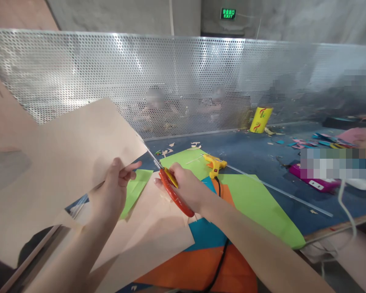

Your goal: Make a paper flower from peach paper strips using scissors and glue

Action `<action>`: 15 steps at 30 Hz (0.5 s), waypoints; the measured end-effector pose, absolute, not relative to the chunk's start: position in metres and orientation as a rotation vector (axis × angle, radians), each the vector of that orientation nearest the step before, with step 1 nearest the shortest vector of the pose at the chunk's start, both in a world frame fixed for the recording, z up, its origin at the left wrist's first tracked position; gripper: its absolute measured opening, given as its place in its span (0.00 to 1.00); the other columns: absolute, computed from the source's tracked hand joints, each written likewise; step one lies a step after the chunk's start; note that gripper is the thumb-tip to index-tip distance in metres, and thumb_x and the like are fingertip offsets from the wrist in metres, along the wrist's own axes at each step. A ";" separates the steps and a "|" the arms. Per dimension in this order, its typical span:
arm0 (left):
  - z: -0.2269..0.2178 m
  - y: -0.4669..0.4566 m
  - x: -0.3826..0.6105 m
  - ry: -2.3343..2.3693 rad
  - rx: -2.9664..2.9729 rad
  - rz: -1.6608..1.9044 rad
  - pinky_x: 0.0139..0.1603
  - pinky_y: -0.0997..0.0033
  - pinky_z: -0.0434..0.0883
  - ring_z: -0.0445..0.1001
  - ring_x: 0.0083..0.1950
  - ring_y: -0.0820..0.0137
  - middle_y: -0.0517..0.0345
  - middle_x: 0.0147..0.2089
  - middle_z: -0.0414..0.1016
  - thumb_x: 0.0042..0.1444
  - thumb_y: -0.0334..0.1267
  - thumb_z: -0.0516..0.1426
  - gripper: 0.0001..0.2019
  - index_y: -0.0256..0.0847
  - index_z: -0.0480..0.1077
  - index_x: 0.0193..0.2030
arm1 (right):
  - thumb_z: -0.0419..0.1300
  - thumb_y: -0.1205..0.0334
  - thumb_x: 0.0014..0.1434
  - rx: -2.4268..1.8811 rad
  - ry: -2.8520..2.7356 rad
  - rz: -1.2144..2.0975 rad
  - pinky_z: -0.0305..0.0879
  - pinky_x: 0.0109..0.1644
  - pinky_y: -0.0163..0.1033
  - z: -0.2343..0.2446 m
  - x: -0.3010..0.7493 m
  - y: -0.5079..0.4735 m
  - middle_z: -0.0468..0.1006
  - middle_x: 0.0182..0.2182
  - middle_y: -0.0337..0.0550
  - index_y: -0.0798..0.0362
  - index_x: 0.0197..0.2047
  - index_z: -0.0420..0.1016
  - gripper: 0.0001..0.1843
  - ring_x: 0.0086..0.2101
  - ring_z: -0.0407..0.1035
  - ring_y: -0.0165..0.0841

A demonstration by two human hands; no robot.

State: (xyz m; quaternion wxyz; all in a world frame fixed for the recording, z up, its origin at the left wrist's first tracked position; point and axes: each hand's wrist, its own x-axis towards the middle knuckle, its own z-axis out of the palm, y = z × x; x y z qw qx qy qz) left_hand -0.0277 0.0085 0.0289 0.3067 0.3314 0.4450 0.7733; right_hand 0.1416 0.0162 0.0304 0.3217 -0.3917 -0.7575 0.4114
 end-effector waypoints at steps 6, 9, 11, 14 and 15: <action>0.036 0.005 -0.026 0.965 0.769 2.194 0.24 0.73 0.60 0.68 0.28 0.72 0.60 0.29 0.72 0.41 0.44 0.61 0.10 0.43 0.70 0.29 | 0.54 0.53 0.56 -0.983 -2.019 1.076 0.54 0.21 0.31 0.029 0.141 0.014 0.66 0.27 0.36 0.51 0.32 0.57 0.12 0.20 0.59 0.23; 0.036 0.004 -0.026 0.838 0.814 2.135 0.26 0.72 0.63 0.69 0.33 0.70 0.58 0.34 0.72 0.42 0.42 0.61 0.09 0.43 0.70 0.32 | 0.54 0.55 0.55 -0.975 -2.036 1.058 0.53 0.22 0.32 0.028 0.139 0.012 0.65 0.26 0.36 0.52 0.32 0.58 0.11 0.21 0.57 0.23; 0.037 0.004 -0.025 0.794 0.829 2.093 0.28 0.71 0.66 0.69 0.35 0.70 0.58 0.34 0.71 0.42 0.39 0.61 0.08 0.42 0.71 0.31 | 0.54 0.55 0.56 -0.977 -2.042 1.056 0.53 0.22 0.32 0.028 0.137 0.011 0.65 0.26 0.36 0.52 0.33 0.58 0.10 0.21 0.57 0.24; 0.038 0.004 -0.025 0.795 0.832 2.079 0.26 0.74 0.65 0.69 0.33 0.72 0.59 0.32 0.71 0.41 0.36 0.61 0.05 0.40 0.71 0.28 | 0.53 0.55 0.56 -0.981 -2.063 1.059 0.53 0.23 0.32 0.028 0.136 0.010 0.64 0.26 0.35 0.51 0.33 0.58 0.10 0.22 0.57 0.24; 0.039 0.004 -0.024 0.813 0.845 2.077 0.23 0.75 0.63 0.69 0.32 0.73 0.59 0.32 0.70 0.41 0.35 0.61 0.05 0.40 0.71 0.28 | 0.53 0.54 0.56 -0.982 -2.073 1.055 0.53 0.23 0.32 0.028 0.137 0.010 0.64 0.26 0.35 0.51 0.33 0.58 0.10 0.22 0.57 0.25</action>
